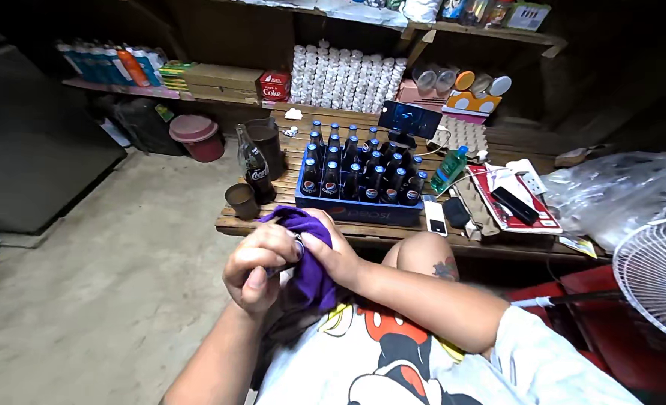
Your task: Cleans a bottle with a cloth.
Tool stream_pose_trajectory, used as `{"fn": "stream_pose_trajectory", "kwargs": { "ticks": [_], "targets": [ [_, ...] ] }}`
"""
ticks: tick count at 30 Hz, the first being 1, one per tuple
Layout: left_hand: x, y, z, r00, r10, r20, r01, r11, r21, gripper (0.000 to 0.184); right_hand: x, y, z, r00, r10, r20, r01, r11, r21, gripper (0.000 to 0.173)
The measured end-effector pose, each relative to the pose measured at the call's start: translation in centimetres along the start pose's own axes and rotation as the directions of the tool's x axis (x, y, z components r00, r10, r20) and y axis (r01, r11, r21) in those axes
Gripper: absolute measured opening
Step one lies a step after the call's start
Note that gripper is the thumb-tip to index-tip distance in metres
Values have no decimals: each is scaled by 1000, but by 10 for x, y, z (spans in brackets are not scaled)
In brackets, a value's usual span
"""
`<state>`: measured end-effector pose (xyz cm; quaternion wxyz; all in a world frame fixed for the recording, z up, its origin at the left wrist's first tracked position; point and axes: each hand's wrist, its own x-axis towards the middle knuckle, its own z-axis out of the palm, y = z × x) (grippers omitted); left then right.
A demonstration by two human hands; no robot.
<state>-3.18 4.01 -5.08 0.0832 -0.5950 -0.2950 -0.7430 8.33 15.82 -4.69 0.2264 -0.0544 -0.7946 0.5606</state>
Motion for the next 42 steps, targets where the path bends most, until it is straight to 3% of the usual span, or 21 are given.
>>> {"fn": "stream_pose_trajectory", "kwargs": {
  "ticks": [3,7,9,11,15,18,21,23,26,29,34,37,40,42],
  "targets": [
    [3,5,0,994,-60,-91,74,985,155,34,-7,-28,10,951,-303,62,307,950,-63,81],
    [6,14,2,967,-198,-164,232,946,227,35,2,-13,10,876,-469,115,483,843,-238,71],
    [5,16,-2,952,-233,-198,284,913,291,37,6,10,6,914,-394,97,405,873,-272,70],
    [3,16,-10,929,-283,-238,349,885,309,41,4,24,-1,979,-179,99,200,940,-276,81],
    [7,20,-20,854,-380,-355,431,899,74,36,4,42,-12,979,162,122,-121,951,-285,81],
    [13,27,-11,743,-451,-494,457,882,-116,28,2,44,-12,974,197,112,-161,949,-271,80],
    [18,30,7,674,-457,-581,387,888,-251,39,-4,33,-5,985,136,108,-99,951,-292,78],
    [17,28,14,752,-373,-544,281,927,-248,37,-10,23,-1,996,21,92,8,952,-307,76],
    [15,26,11,920,-179,-348,123,977,-176,32,-15,6,3,964,-253,87,267,916,-300,72],
    [8,23,7,981,-98,-166,73,986,-149,35,-16,-7,7,889,-447,94,455,845,-280,68],
    [-5,2,2,985,-114,-129,87,976,-199,33,-15,9,0,944,-304,128,329,888,-321,75],
    [-2,7,3,973,-171,-153,161,984,-76,32,-14,15,-3,958,-263,118,287,900,-329,79],
    [7,16,7,911,-291,-291,300,954,-13,29,-9,22,-8,985,-145,93,168,930,-327,83],
    [13,19,9,850,-337,-405,329,940,-90,33,-5,28,-13,995,46,92,-14,947,-320,84]
  ]
}}
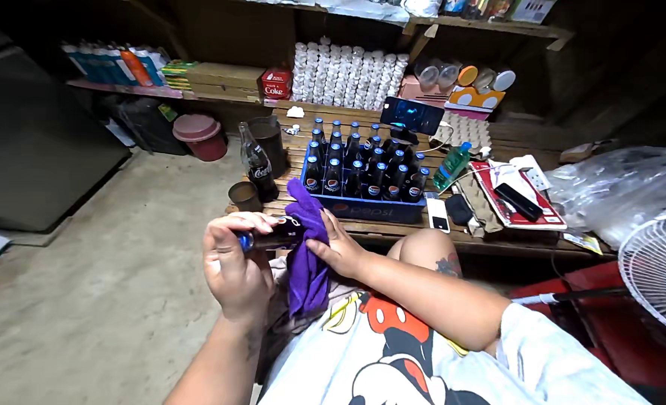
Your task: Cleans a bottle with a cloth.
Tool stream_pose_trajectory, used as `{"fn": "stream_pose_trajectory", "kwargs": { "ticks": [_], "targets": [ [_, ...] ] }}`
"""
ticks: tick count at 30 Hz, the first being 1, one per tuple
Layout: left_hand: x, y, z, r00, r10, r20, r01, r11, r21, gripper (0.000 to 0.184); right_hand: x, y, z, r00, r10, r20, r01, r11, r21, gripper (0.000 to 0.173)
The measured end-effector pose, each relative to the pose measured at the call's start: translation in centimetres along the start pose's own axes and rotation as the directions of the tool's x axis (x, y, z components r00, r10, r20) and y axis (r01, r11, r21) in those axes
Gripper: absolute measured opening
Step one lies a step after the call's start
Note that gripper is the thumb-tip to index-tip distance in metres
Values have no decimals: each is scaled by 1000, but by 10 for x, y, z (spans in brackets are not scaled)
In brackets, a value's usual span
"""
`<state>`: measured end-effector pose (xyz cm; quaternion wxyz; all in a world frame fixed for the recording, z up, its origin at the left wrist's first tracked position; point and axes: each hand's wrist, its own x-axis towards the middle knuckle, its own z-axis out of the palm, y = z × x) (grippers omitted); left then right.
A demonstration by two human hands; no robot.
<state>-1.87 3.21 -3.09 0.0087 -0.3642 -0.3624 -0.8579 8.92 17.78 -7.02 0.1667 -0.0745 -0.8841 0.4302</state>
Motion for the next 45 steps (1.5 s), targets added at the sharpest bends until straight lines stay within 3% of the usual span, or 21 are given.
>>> {"fn": "stream_pose_trajectory", "kwargs": {
  "ticks": [2,4,7,11,14,18,21,25,29,34,37,41,43,45],
  "targets": [
    [1,-1,0,998,-9,-55,5,997,-73,42,3,9,-2,980,190,55,-194,979,67,81],
    [0,-2,-1,997,72,11,-70,989,-127,47,4,13,-2,953,296,65,-302,938,170,78],
    [-1,0,0,965,196,175,-165,970,-177,47,0,13,0,958,286,38,-287,932,219,77],
    [-1,5,-3,899,175,402,-91,971,-219,38,-8,8,2,967,252,44,-255,945,203,82],
    [-2,0,1,888,117,445,-22,977,-211,25,-14,12,5,989,146,33,-150,960,238,84],
    [-3,-6,6,925,224,306,-221,974,-45,21,-19,4,5,997,-77,-10,77,975,209,91],
    [0,-10,5,935,267,233,-302,944,130,25,-21,-20,0,944,-325,-49,328,927,181,86],
    [0,-4,7,949,218,229,-283,907,311,32,-12,-43,-3,847,-525,-82,531,839,121,59],
    [0,0,6,952,191,238,-271,887,375,37,-1,-42,-1,832,-543,-119,550,834,39,48],
    [-1,0,1,955,193,223,-271,873,405,40,8,-35,-3,863,-499,-86,500,866,-9,53],
    [-2,0,0,974,159,162,-209,905,371,35,11,-21,-3,935,-352,-45,353,935,26,58],
    [-1,9,9,999,34,-5,-33,999,41,17,14,13,-1,998,-40,57,33,993,113,60],
    [-1,9,12,998,26,-53,-28,999,-43,13,14,23,0,994,79,73,-91,980,179,58],
    [-3,5,13,997,71,-38,-74,994,-81,16,12,21,1,994,91,64,-103,968,230,61]
  ]
}}
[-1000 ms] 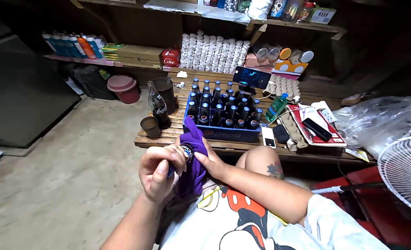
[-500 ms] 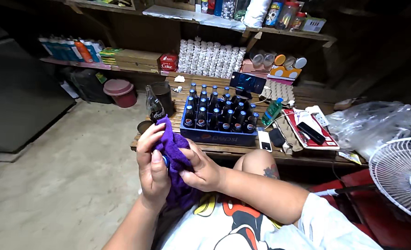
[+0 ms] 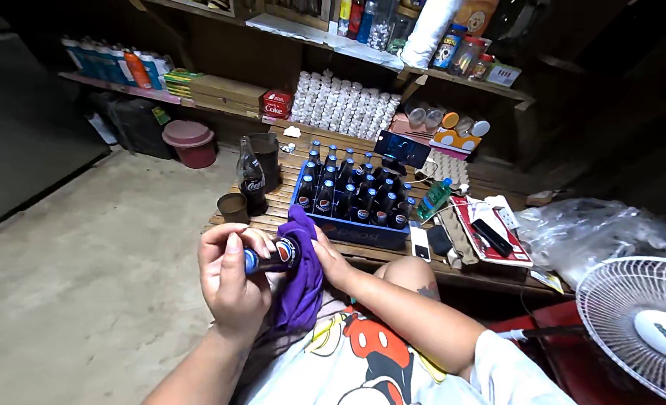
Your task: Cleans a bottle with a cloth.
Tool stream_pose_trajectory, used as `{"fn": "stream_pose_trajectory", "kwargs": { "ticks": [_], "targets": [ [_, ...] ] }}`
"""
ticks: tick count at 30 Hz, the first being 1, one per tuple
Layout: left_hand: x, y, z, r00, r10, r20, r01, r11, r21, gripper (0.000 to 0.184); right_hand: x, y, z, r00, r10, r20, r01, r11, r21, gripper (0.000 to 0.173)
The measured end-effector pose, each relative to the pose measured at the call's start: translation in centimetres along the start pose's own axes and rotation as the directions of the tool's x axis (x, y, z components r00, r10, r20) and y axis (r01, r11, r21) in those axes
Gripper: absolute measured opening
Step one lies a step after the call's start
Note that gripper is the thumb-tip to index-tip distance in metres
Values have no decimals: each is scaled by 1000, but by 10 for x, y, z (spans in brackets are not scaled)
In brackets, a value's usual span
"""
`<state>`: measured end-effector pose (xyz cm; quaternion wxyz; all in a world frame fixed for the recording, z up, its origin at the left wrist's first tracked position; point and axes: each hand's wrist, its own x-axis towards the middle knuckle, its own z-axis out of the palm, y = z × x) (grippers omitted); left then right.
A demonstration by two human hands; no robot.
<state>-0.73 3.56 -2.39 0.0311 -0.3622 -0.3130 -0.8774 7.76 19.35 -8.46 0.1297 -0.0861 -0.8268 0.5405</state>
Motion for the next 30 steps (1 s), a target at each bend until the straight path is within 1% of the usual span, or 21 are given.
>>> {"fn": "stream_pose_trajectory", "kwargs": {
  "ticks": [1,3,6,8,9,10,11,13,14,15,16,18,19,20,21,22,23,25,26,28,30],
  "targets": [
    [-1,-1,0,999,36,37,-35,999,-26,18,-2,-2,2,1000,-27,-1,27,1000,4,65],
    [-1,1,0,982,96,164,-84,994,-76,22,-7,-8,6,993,-118,-17,117,992,-37,76],
    [2,6,0,917,137,375,-104,989,-106,27,-18,-26,8,964,-260,-51,256,965,-63,85],
    [2,2,-1,872,184,453,-170,983,-72,27,-23,-37,11,908,-408,-93,401,912,-83,82],
    [2,-3,-2,857,209,472,-210,976,-52,25,-23,-41,12,861,-497,-108,487,867,-100,76],
    [1,-8,-3,843,238,482,-261,965,-21,24,-22,-45,13,825,-555,-112,543,831,-121,71],
    [0,-13,-4,831,269,487,-317,948,17,23,-20,-47,14,809,-576,-119,561,817,-134,68],
    [0,-16,-6,814,316,486,-411,906,99,23,-18,-43,15,803,-583,-120,566,811,-151,72],
    [1,-16,-5,819,324,474,-431,893,134,22,-16,-39,15,802,-585,-122,567,809,-154,74],
    [1,-15,-5,837,312,450,-423,890,169,22,-14,-34,15,809,-574,-123,558,817,-147,75],
    [0,-13,-4,867,279,414,-389,898,208,22,-13,-31,15,833,-540,-119,525,840,-135,76],
    [0,-4,-1,942,154,299,-241,928,283,23,-11,-27,11,921,-380,-84,373,924,-85,74],
    [1,0,1,971,88,223,-148,951,270,22,-9,-26,8,963,-262,-56,259,964,-58,71],
    [2,3,1,990,42,135,-70,975,210,21,-7,-24,5,989,-145,-28,144,989,-43,67],
    [3,4,1,998,27,54,-35,988,148,20,-4,-19,3,999,-51,-12,50,998,-43,64],
    [5,3,0,999,34,-6,-34,994,100,18,-4,-16,3,1000,9,-8,-9,998,-56,62],
    [5,1,-2,998,54,-33,-52,997,63,16,-5,-15,5,1000,24,-13,-25,997,-73,61],
    [5,-1,-5,997,72,7,-72,997,-10,24,-10,-18,9,999,-18,-30,15,994,-107,62],
    [4,0,-6,996,67,61,-64,997,-53,29,-13,-20,10,998,-56,-40,51,992,-114,63],
    [2,3,-8,979,66,195,-47,994,-99,34,-19,-23,12,990,-127,-66,117,984,-137,66],
    [3,3,-12,939,93,331,-57,992,-116,36,-24,-28,11,977,-198,-83,181,967,-180,71]
  ]
}}
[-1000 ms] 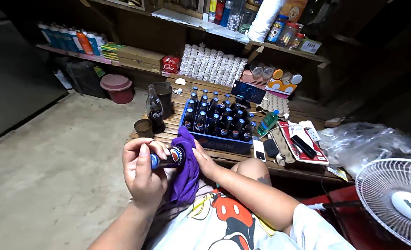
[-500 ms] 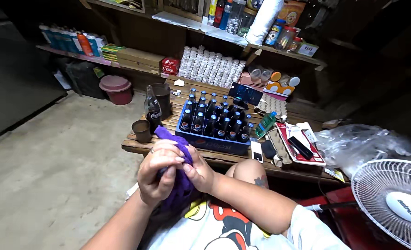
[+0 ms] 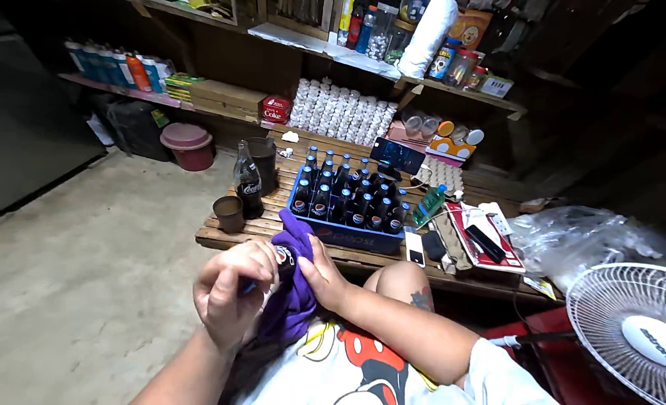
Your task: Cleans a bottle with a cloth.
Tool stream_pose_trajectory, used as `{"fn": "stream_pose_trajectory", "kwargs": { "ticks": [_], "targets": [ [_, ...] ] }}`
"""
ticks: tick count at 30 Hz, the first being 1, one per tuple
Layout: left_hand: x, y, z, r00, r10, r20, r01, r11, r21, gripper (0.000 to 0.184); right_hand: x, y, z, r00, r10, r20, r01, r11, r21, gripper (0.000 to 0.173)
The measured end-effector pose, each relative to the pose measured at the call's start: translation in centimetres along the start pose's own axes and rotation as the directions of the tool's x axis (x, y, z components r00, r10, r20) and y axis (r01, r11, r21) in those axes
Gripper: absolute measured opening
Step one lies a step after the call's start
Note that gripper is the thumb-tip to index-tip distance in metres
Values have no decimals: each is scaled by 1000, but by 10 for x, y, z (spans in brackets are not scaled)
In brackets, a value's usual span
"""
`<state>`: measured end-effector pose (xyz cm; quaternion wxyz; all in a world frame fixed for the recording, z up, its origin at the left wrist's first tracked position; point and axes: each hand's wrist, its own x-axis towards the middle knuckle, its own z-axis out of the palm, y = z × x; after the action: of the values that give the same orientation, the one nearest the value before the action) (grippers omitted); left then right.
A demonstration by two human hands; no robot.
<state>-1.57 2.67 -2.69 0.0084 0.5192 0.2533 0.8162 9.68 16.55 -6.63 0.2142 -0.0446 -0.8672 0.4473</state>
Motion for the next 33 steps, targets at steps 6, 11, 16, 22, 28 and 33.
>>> {"fn": "stream_pose_trajectory", "kwargs": {
  "ticks": [6,11,16,22,28,33],
  "targets": [
    [-4,-12,-4,969,11,247,-38,994,103,29,-3,3,8,916,-387,-105,388,922,-11,73],
    [-1,0,11,991,-109,-82,128,950,284,30,-1,6,3,987,-154,-38,156,986,61,76],
    [-3,-5,9,966,-104,-237,146,975,169,42,0,19,1,991,94,93,-99,994,54,74],
    [-6,-5,6,993,-33,-114,39,998,45,38,0,16,0,985,160,60,-165,983,77,64],
    [-6,-10,-3,982,17,187,-10,999,-37,41,-3,18,3,993,114,-3,-113,987,113,63],
    [-4,-13,-3,969,-7,249,-1,999,33,40,-6,8,3,1000,23,-14,-21,991,133,66]
  ]
}}
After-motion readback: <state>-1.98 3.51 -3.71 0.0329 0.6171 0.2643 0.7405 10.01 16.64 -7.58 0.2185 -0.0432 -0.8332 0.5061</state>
